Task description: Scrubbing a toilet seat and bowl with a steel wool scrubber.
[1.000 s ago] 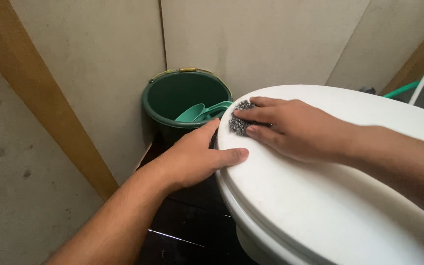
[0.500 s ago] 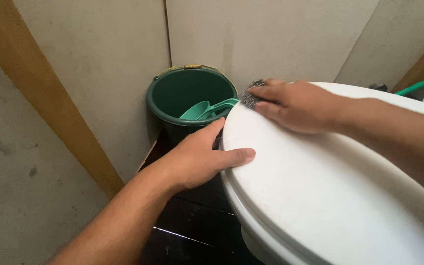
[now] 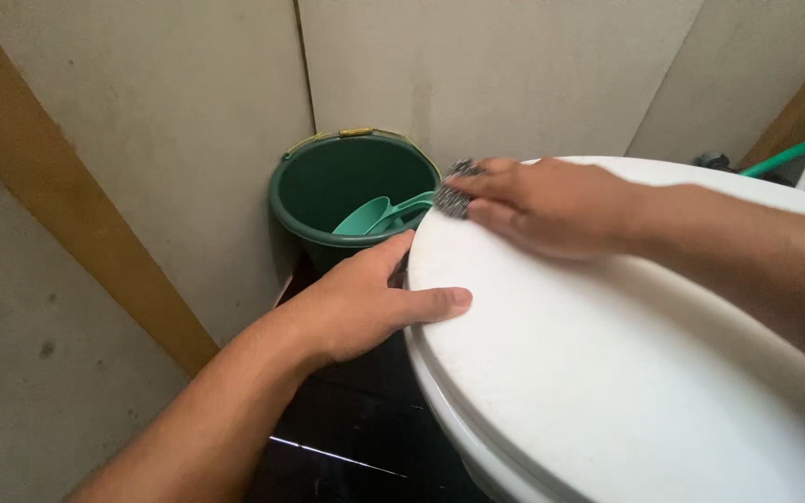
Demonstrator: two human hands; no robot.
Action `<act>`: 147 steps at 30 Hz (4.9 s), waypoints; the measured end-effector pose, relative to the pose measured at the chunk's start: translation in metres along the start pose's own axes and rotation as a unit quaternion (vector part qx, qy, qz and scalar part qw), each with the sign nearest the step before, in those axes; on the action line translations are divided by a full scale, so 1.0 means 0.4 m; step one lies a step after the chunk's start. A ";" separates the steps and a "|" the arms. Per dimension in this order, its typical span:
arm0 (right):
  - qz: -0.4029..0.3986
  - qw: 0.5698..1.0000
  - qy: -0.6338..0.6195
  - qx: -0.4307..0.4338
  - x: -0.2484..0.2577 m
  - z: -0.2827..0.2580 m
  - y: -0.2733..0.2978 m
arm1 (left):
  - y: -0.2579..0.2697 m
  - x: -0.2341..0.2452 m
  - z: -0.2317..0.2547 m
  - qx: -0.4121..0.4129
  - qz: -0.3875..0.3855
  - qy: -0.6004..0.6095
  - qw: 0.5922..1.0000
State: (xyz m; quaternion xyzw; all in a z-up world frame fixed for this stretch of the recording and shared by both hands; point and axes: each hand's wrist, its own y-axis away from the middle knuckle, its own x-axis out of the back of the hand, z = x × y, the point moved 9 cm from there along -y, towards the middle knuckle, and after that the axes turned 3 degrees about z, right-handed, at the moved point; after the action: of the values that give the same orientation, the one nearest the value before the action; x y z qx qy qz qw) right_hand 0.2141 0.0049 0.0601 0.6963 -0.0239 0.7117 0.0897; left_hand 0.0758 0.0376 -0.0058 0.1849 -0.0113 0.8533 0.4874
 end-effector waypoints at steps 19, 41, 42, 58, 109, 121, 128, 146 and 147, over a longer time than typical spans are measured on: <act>-0.026 0.998 0.012 0.047 -0.015 -0.105 0.076 | -0.004 -0.002 0.031 -0.057 0.001 0.004 0.998; 0.001 1.000 -0.012 0.020 -0.017 -0.014 0.036 | -0.002 -0.007 -0.016 0.034 0.012 0.045 0.998; 0.005 0.998 -0.014 0.053 -0.015 -0.041 0.048 | -0.003 -0.007 -0.018 0.035 0.010 0.043 0.998; 0.070 0.991 0.000 -0.117 -0.023 0.252 0.019 | -0.011 -0.005 -0.053 0.068 0.006 0.052 0.996; 0.066 0.991 0.015 -0.118 -0.005 0.262 0.142 | 0.011 0.002 -0.035 0.069 0.055 0.013 0.996; 0.107 0.981 -0.012 0.160 0.008 -0.039 0.202 | 0.004 -0.007 -0.035 0.022 0.039 0.061 0.997; 0.059 0.997 -0.013 0.050 0.027 0.004 0.191 | 0.002 -0.003 -0.058 0.070 0.056 0.043 0.995; 0.069 0.973 0.024 -0.221 -0.019 0.410 0.233 | 0.027 0.035 0.045 0.001 0.116 -0.211 0.971; 0.068 0.975 0.013 -0.212 -0.017 0.395 0.234 | 0.026 0.037 0.057 0.012 0.114 -0.256 0.960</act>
State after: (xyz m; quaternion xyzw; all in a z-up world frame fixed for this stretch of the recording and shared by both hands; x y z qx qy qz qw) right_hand 0.3549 -0.1128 0.0664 0.6486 -0.2204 0.7042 0.1867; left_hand 0.0675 0.0398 0.0218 0.4004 -0.1467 0.8275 0.3652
